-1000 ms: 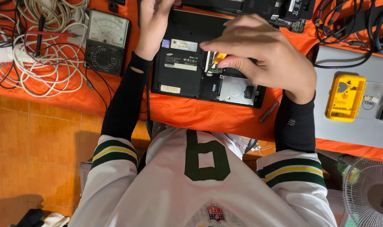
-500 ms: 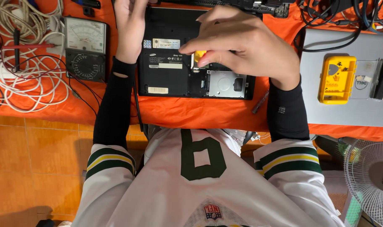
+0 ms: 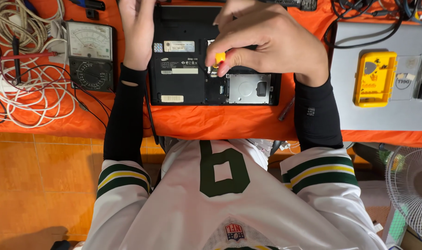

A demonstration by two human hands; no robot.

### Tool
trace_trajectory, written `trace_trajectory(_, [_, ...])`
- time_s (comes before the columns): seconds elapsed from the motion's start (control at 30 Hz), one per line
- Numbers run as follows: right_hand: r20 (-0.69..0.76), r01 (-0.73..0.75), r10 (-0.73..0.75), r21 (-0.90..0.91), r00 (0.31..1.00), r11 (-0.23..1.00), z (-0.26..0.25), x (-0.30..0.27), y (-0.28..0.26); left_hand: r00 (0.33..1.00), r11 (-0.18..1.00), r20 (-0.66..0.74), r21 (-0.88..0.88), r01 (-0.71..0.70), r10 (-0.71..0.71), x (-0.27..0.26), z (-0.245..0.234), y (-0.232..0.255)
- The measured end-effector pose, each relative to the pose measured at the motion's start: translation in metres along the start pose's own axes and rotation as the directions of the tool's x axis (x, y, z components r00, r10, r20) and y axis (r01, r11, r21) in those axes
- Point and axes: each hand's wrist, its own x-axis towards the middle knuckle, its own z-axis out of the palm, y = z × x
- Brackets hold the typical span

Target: Disassembling and repairing a laptop on a workbench using a screwdriver.

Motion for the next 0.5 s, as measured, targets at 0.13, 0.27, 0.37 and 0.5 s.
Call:
trace_trajectory(0.13, [-0.013, 0.030, -0.031, -0.047, 0.999, 0.998, 0.000, -0.001, -0.005, 1.000, 0.999, -0.016, -0.033, 0.013, -0.014, -0.006, -0.011, -0.021])
trace_trajectory(0.27, [0.042, -0.036, 0.034, 0.045, 0.999, 0.998, 0.000, -0.003, -0.006, 0.997, 0.998, -0.057, 0.030, 0.048, -0.047, -0.016, -0.040, -0.069])
trace_trajectory(0.37, [0.062, -0.132, 0.126, 0.112, 0.990, 0.985, 0.000, -0.004, -0.008, 0.995, 0.996, -0.058, -0.023, 0.082, -0.083, -0.026, -0.060, -0.105])
trace_trajectory(0.5, [0.049, -0.225, 0.222, 0.058, 0.974, 0.973, 0.000, -0.004, -0.013, 0.995, 0.996, -0.057, -0.030, 0.084, -0.086, -0.032, -0.049, -0.077])
